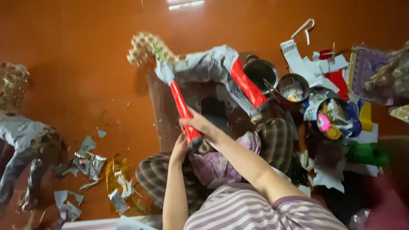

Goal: Wrapping the legs of a cardboard giraffe model with colored paper and tape.

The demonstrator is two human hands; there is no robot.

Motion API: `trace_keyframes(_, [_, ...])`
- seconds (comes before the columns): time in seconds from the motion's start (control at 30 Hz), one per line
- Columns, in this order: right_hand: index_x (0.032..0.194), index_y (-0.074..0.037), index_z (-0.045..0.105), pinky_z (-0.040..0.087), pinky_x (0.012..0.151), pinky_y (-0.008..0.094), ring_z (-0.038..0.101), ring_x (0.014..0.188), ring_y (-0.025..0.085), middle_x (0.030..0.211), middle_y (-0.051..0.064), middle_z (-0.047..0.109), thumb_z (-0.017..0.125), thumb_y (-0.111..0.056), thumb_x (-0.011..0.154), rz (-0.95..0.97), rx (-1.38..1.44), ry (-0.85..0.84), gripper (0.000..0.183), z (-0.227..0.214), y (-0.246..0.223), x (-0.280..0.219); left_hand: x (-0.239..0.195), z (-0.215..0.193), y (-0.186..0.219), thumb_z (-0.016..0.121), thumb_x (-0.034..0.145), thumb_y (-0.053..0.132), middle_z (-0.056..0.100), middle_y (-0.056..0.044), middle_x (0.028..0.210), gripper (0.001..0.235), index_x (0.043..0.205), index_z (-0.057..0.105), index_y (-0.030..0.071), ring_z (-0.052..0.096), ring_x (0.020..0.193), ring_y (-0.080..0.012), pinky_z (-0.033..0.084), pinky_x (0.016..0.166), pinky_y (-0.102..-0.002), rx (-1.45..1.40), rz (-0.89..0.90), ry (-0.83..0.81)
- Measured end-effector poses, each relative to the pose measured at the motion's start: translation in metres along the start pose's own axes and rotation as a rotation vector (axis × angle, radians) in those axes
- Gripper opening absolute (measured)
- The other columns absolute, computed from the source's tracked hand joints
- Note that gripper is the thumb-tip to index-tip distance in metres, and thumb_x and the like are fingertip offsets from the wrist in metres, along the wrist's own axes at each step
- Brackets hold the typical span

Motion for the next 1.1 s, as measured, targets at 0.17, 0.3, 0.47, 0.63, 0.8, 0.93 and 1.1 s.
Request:
trace_keyframes(0.17, [0.151,-0.009,0.036,0.056,0.067,0.032,0.066,0.075,0.016,0.094,0.008,0.064,0.076,-0.015,0.092,0.017,0.240,-0.186,0.072,0.061,-0.057,-0.047,-0.038,0.017,0.051,0.062,0.100,0.038,0.061,-0.006,0.138,0.068,0.156,0.038,0.008,0.063,0.120,-0.0178,0.052,0.101,-0.036,-0.366,-0.057,0.039])
trace_keyframes(0.3, [0.161,-0.015,0.027,0.056,0.067,0.031,0.068,0.076,0.016,0.097,0.010,0.068,0.079,-0.023,0.092,-0.015,0.427,-0.587,0.087,0.068,-0.081,-0.076,-0.081,0.017,0.121,0.070,0.100,0.043,0.066,-0.023,0.124,0.082,0.160,0.027,0.008,0.070,0.101,-0.0340,0.059,0.088,-0.047,-0.690,0.233,-0.282])
trace_keyframes(0.47, [0.145,-0.003,0.053,0.059,0.081,0.032,0.073,0.091,0.019,0.107,0.013,0.074,0.077,-0.028,0.095,-0.077,0.099,-0.300,0.061,-0.045,-0.058,-0.045,-0.098,0.065,0.188,0.079,0.093,0.031,0.068,-0.024,0.110,0.099,0.166,0.013,0.017,0.070,0.077,-0.0299,0.061,0.064,-0.041,-0.606,0.304,-0.523])
trace_keyframes(0.63, [0.099,0.001,0.072,0.049,0.064,0.030,0.062,0.073,0.013,0.085,0.006,0.070,0.077,-0.013,0.096,-0.140,-0.456,0.436,0.015,-0.238,0.059,-0.001,-0.052,0.071,0.147,0.081,0.094,0.018,0.069,-0.018,0.097,0.088,0.160,0.023,0.011,0.067,0.068,-0.0249,0.058,0.060,-0.038,-0.288,0.203,-0.304])
trace_keyframes(0.8, [0.096,-0.007,0.076,0.055,0.079,0.041,0.073,0.085,0.027,0.093,0.015,0.076,0.080,-0.030,0.097,0.084,-1.167,0.682,0.023,-0.235,0.078,-0.039,0.005,0.038,0.104,0.071,0.098,0.018,0.069,-0.011,0.092,0.053,0.142,0.043,0.012,0.067,0.064,-0.0193,0.057,0.055,-0.034,-0.185,-0.015,0.103])
trace_keyframes(0.93, [0.127,-0.003,0.071,0.047,0.088,0.057,0.057,0.112,0.046,0.125,0.031,0.061,0.087,-0.022,0.064,-0.375,-1.612,0.412,0.067,-0.138,0.043,-0.040,0.024,0.033,0.080,0.068,0.100,0.020,0.068,-0.009,0.090,0.049,0.141,0.042,0.014,0.067,0.063,-0.0186,0.056,0.054,-0.034,-0.241,-0.099,0.102])
trace_keyframes(1.1, [0.114,-0.015,0.074,0.044,0.107,0.051,0.055,0.130,0.033,0.136,0.016,0.062,0.079,-0.012,0.083,-0.664,-1.832,0.510,0.031,-0.152,0.073,-0.026,0.022,0.053,0.075,0.049,0.102,0.048,0.071,-0.016,0.101,0.060,0.149,0.039,0.013,0.070,0.076,-0.0263,0.061,0.070,-0.041,-0.392,-0.160,0.110])
Point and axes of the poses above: each hand's wrist, its own x-axis towards the middle knuckle, its own z-axis out of the palm, y = z × x, the point moved 6 cm from there along x, towards the middle knuckle
